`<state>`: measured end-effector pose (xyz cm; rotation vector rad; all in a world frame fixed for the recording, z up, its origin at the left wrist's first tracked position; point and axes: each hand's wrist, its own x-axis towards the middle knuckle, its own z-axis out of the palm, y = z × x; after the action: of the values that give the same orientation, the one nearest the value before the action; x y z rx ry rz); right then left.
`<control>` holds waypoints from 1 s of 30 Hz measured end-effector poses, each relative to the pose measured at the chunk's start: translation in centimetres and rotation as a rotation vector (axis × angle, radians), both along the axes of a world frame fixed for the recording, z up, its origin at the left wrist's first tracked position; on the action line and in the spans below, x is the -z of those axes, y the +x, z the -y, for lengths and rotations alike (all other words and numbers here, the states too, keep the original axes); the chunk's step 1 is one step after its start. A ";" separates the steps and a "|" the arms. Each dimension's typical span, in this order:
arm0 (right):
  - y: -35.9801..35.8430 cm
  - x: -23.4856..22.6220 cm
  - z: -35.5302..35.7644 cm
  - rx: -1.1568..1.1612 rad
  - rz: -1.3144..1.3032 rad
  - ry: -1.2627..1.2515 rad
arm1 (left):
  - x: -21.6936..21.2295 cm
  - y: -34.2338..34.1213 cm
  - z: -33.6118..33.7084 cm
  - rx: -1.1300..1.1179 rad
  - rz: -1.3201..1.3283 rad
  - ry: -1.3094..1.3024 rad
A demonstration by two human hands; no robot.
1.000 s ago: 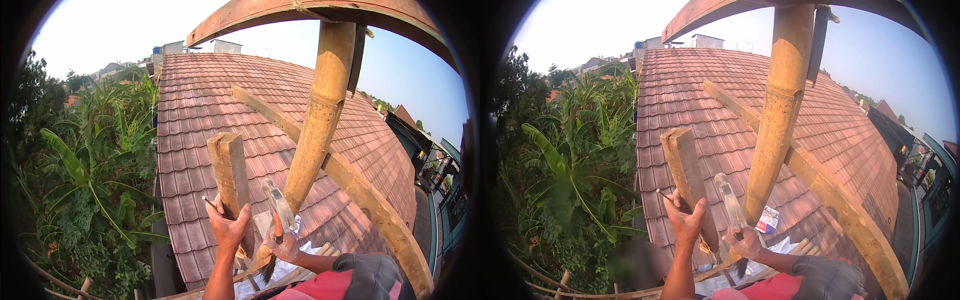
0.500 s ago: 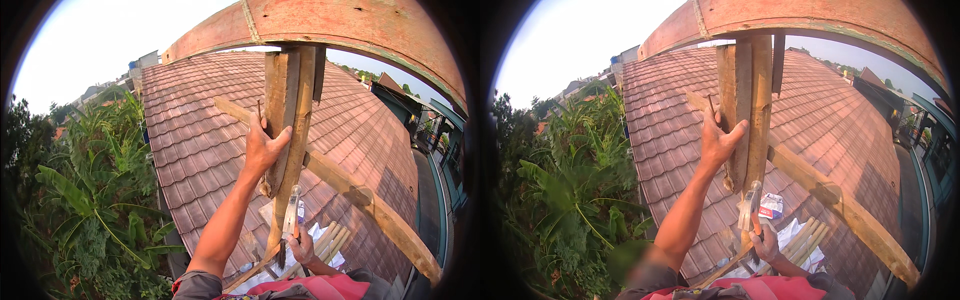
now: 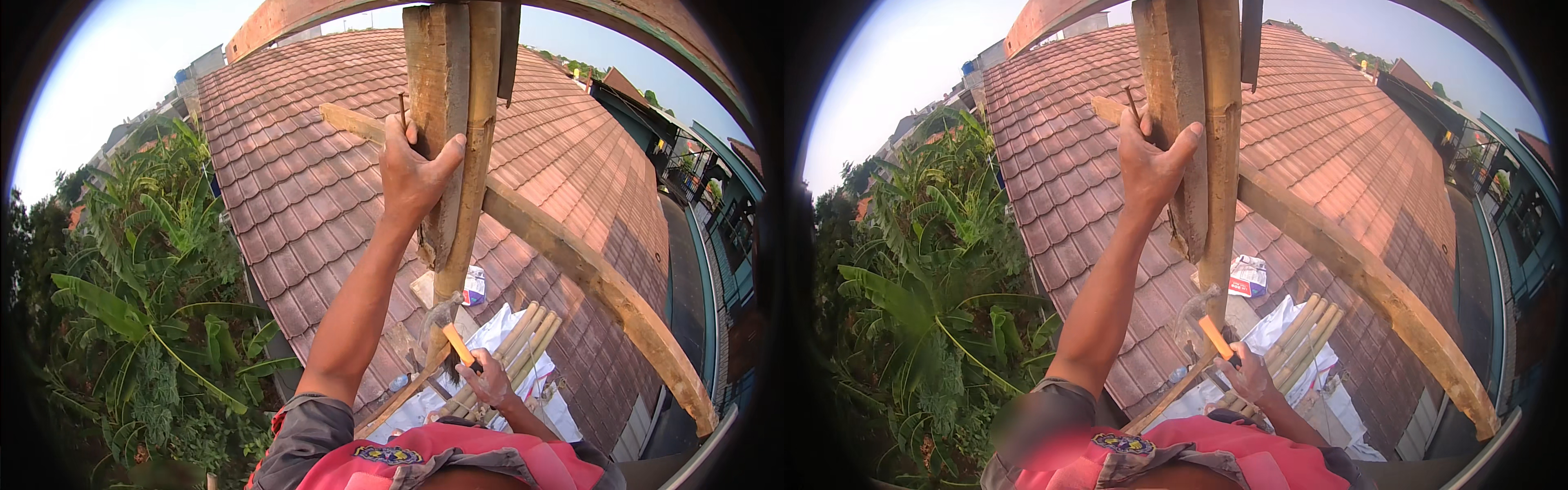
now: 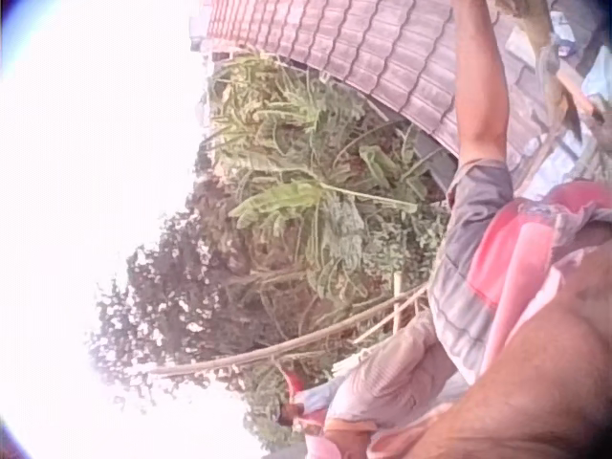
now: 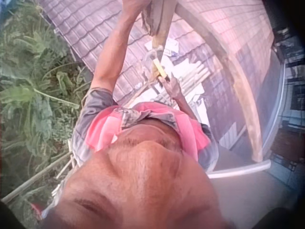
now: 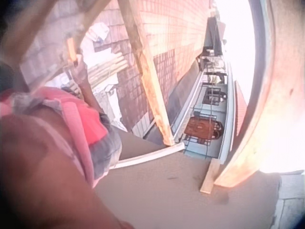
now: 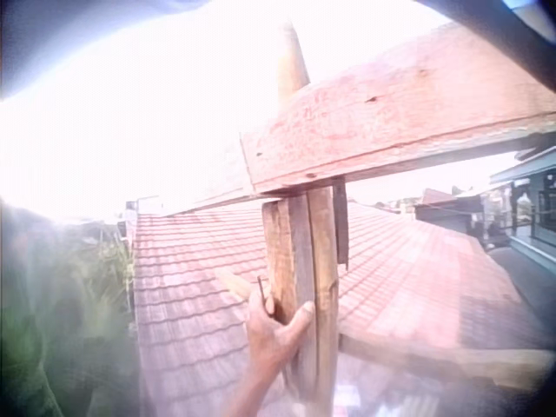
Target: The person uses a hammer to drive nails into wooden beams on a roof truss, working alongside a coworker on bamboo scaffolding. The person positions and secures curved wooden pieces to the truss structure.
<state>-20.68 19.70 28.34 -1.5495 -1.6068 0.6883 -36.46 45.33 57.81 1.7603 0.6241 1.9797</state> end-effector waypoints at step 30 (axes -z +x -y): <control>2.3 -4.5 -0.6 -0.135 0.430 0.038 | 1.2 0.6 -1.2 0.147 0.215 -0.067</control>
<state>-18.40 20.30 32.81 -1.6489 -2.0422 0.4055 -35.88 46.57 56.63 1.4844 0.4693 1.9871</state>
